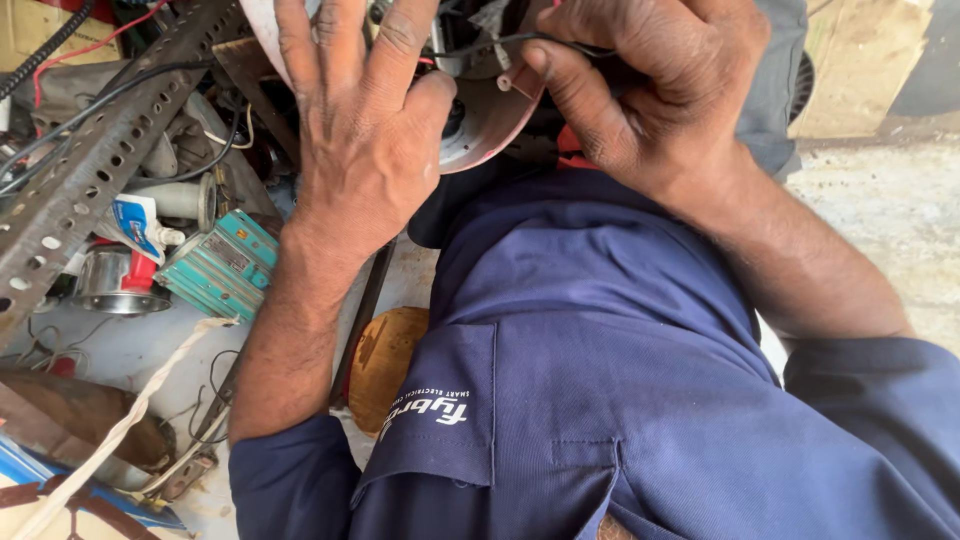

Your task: The person works on the internal wiring of a red circular electrical device, manipulating multiple colored wires with both hands. They repeatedly connect and adjust wires inside the housing, occasionally using pliers to strip or cut wire ends.

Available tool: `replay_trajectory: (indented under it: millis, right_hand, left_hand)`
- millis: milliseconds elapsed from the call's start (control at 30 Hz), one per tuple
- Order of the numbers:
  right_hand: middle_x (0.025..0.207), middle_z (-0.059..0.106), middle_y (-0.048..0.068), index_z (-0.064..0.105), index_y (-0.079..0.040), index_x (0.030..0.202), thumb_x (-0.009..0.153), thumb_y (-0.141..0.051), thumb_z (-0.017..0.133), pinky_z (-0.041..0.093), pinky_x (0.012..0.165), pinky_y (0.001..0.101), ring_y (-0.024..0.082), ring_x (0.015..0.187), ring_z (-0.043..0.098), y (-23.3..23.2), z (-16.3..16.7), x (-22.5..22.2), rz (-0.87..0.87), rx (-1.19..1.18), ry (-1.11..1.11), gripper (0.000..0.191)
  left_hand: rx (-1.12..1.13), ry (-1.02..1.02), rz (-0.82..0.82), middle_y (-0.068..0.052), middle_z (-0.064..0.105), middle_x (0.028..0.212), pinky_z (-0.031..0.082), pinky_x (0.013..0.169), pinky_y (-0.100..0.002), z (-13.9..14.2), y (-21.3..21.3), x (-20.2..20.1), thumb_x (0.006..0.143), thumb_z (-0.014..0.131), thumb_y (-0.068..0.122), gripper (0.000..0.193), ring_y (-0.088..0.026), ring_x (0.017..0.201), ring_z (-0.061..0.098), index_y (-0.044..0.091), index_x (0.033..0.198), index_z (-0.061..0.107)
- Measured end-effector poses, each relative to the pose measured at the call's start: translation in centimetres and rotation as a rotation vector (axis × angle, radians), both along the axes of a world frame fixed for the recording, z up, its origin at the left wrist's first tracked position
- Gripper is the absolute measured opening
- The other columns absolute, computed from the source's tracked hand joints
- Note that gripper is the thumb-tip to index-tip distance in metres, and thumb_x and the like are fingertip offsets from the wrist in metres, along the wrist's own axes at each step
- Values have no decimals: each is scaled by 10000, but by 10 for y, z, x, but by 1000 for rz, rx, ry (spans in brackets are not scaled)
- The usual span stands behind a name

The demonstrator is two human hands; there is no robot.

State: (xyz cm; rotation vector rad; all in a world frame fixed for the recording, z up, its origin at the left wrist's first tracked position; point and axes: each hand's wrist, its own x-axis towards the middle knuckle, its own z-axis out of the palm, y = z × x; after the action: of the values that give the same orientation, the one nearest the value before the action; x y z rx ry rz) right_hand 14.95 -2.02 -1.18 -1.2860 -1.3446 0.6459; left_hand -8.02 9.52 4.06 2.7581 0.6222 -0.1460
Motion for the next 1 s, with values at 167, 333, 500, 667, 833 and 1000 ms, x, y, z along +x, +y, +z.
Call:
replay_trajectory:
  millis: [167, 333, 500, 667, 833, 1000]
  right_hand:
    - [1016, 676, 111, 697, 28, 1118, 1053, 10, 794, 530, 714, 274, 175, 854, 689, -4, -5, -4, -7, -15, 2, 119]
    - [1023, 644, 125, 702, 30, 1106, 1044, -38, 861, 516, 719, 303, 203, 878, 666, -3, -7, -4, -21, 5, -54, 184]
    - [1040, 625, 129, 714, 26, 1132, 1007, -72, 853, 504, 706, 313, 213, 902, 651, -2, -10, -4, -20, 25, -74, 211]
    - [1035, 620, 121, 709, 19, 1129, 1021, -69, 853, 511, 729, 310, 205, 903, 651, -3, -13, -5, -11, 38, -46, 200]
    - [1039, 625, 125, 712, 22, 1129, 1020, -49, 855, 507, 730, 315, 208, 899, 650, -4, -10, -4, -13, 10, -71, 193]
    - [1042, 645, 121, 707, 26, 1130, 1033, -29, 836, 513, 720, 299, 196, 886, 667, -6, -6, -3, -2, -25, -65, 171]
  left_hand:
    - [-32, 23, -3, -142, 456, 1565, 206, 1224, -703, 4, 2, 5, 946, 659, 10, 113, -427, 1498, 350, -45, 849, 676]
    - [-25, 48, -11, -121, 459, 1589, 206, 1229, -689, 3, 3, 7, 966, 674, 25, 209, -392, 1495, 363, -34, 765, 674]
    - [-72, 49, 7, -128, 441, 1601, 194, 1257, -689, 1, 2, 6, 1030, 678, 24, 239, -389, 1526, 314, -30, 799, 710]
    - [-83, 64, 0, -149, 426, 1596, 175, 1267, -698, 3, 0, 4, 1009, 689, 18, 182, -402, 1539, 291, -27, 842, 744]
    - [-113, 70, 5, -147, 431, 1625, 176, 1265, -688, 2, 1, 3, 1002, 701, 30, 151, -416, 1530, 289, -23, 876, 766]
    - [-125, 41, 0, -135, 418, 1627, 169, 1286, -671, -2, 2, -2, 1035, 686, 19, 177, -424, 1551, 258, -18, 880, 765]
